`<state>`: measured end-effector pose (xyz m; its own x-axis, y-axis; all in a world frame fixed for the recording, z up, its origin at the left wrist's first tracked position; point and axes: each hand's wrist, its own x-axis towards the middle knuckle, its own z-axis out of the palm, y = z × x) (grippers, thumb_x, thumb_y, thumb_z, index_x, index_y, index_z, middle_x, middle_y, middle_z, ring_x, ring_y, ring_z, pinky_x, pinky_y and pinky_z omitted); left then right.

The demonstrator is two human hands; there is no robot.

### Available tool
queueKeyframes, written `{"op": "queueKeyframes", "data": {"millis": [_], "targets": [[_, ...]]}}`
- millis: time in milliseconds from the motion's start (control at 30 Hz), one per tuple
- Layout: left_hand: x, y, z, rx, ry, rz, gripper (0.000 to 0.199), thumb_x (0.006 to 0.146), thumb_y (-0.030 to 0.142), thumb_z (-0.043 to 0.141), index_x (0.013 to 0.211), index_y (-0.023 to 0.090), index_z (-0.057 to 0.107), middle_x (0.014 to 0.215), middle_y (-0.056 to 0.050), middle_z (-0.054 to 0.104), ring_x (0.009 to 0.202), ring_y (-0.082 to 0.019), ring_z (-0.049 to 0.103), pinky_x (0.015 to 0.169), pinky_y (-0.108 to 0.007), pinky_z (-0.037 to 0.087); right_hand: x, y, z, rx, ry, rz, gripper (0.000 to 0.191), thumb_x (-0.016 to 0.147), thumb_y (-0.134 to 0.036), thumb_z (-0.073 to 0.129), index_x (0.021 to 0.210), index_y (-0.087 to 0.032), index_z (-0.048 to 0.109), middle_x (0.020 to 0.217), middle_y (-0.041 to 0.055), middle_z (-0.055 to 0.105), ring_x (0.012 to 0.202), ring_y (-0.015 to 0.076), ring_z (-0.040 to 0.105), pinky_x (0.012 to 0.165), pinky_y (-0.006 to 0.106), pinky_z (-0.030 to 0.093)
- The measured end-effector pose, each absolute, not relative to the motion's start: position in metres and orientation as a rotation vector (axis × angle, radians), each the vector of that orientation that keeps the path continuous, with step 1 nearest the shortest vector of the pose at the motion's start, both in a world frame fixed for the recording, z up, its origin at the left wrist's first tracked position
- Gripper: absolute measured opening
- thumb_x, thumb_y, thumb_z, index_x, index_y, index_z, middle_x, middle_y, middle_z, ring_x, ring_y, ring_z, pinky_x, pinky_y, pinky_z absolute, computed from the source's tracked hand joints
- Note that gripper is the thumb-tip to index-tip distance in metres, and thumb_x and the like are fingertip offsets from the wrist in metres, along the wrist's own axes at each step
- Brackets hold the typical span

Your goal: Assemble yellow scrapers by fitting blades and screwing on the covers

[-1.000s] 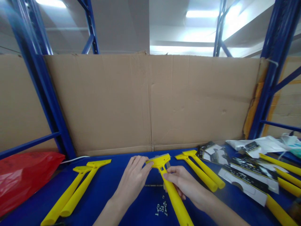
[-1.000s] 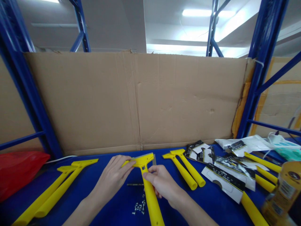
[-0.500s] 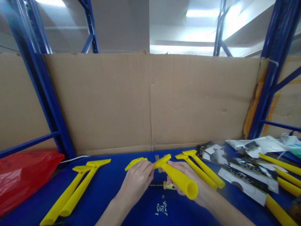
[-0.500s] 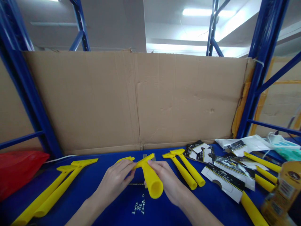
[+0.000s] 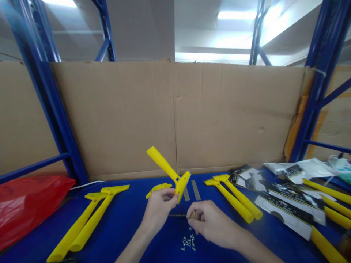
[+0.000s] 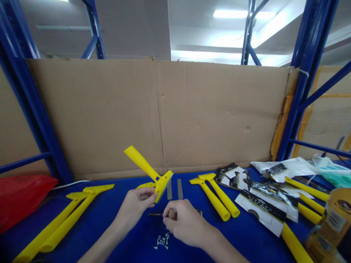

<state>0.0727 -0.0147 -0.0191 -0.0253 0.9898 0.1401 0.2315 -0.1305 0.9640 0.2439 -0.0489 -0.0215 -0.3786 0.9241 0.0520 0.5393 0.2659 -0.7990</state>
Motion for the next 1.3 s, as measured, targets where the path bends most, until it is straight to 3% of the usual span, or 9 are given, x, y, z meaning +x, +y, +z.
{"op": "queueKeyframes", "data": {"millis": [133, 300, 433, 667, 867, 933, 1067, 1300], "targets": [[0.075, -0.017, -0.013, 1.242, 1.32, 1.262, 0.017, 0.057, 0.022, 0.069, 0.069, 0.011, 0.069, 0.063, -0.003, 0.07, 0.059, -0.015, 0.064, 0.054, -0.023, 0.054, 0.24, -0.057, -0.024, -1.435, -2.285, 0.594, 0.01, 0.073, -0.015, 0.059, 0.068, -0.019, 0.066, 0.057, -0.0007, 0.06, 0.061, 0.014, 0.052, 0.063, 0.026, 0.037], [0.076, -0.019, -0.013, 1.197, 1.3, 1.254, 0.016, 0.056, 0.019, 0.071, 0.069, 0.01, 0.069, 0.064, -0.003, 0.07, 0.059, -0.014, 0.064, 0.051, -0.021, 0.054, 0.24, -0.059, -0.024, -1.485, -2.365, 0.535, 0.017, 0.076, -0.012, 0.056, 0.067, -0.019, 0.068, 0.062, 0.0017, 0.065, 0.067, 0.0158, 0.057, 0.072, 0.027, 0.04], [0.076, -0.018, -0.016, 1.205, 1.261, 1.249, 0.017, 0.056, 0.018, 0.073, 0.071, 0.01, 0.07, 0.066, -0.003, 0.071, 0.06, -0.014, 0.065, 0.051, -0.021, 0.054, 0.242, -0.058, -0.025, -1.476, -2.365, 0.576, 0.016, 0.077, -0.015, 0.056, 0.068, -0.019, 0.069, 0.059, 0.0003, 0.065, 0.058, 0.0135, 0.056, 0.076, 0.028, 0.042], [0.079, -0.022, -0.012, 1.153, 1.259, 1.235, 0.017, 0.054, 0.015, 0.075, 0.069, 0.009, 0.069, 0.065, -0.004, 0.071, 0.058, -0.013, 0.064, 0.05, -0.02, 0.054, 0.242, -0.059, -0.02, -1.48, -2.406, 0.56, 0.019, 0.072, -0.008, 0.055, 0.068, -0.018, 0.071, 0.062, 0.0014, 0.068, 0.06, 0.0133, 0.058, 0.06, 0.02, 0.04], [0.078, -0.024, -0.012, 1.133, 1.253, 1.229, 0.023, 0.053, 0.017, 0.078, 0.073, 0.008, 0.07, 0.069, -0.006, 0.071, 0.061, -0.015, 0.066, 0.051, -0.022, 0.055, 0.243, -0.058, -0.018, -1.401, -2.308, 0.637, 0.018, 0.072, -0.009, 0.056, 0.063, -0.018, 0.068, 0.057, -0.0014, 0.065, 0.052, 0.0105, 0.055, 0.07, 0.025, 0.042], [0.078, -0.023, -0.012, 1.133, 1.246, 1.216, 0.022, 0.055, 0.017, 0.077, 0.074, 0.008, 0.07, 0.068, -0.006, 0.071, 0.059, -0.014, 0.065, 0.051, -0.022, 0.054, 0.243, -0.054, -0.018, -1.34, -2.21, 0.738, 0.017, 0.073, -0.01, 0.055, 0.063, -0.017, 0.067, 0.053, -0.003, 0.061, 0.047, 0.0093, 0.053, 0.064, 0.024, 0.042], [0.079, -0.024, -0.011, 1.168, 1.217, 1.164, 0.019, 0.058, 0.019, 0.075, 0.074, 0.009, 0.07, 0.069, -0.006, 0.07, 0.057, -0.013, 0.063, 0.052, -0.022, 0.054, 0.242, -0.044, -0.022, -1.195, -1.852, 1.014, 0.014, 0.078, -0.022, 0.054, 0.07, -0.017, 0.064, 0.053, -0.0049, 0.051, 0.038, 0.0064, 0.042, 0.04, 0.019, 0.033], [0.085, -0.031, -0.01, 1.237, 1.164, 1.083, 0.02, 0.058, 0.024, 0.075, 0.073, 0.01, 0.07, 0.072, -0.006, 0.069, 0.064, -0.013, 0.063, 0.054, -0.02, 0.052, 0.239, -0.033, -0.028, -0.998, -1.473, 1.11, 0.02, 0.073, -0.036, 0.064, 0.07, -0.016, 0.063, 0.054, -0.0053, 0.047, 0.039, 0.0044, 0.036, 0.035, 0.018, 0.029]]}}
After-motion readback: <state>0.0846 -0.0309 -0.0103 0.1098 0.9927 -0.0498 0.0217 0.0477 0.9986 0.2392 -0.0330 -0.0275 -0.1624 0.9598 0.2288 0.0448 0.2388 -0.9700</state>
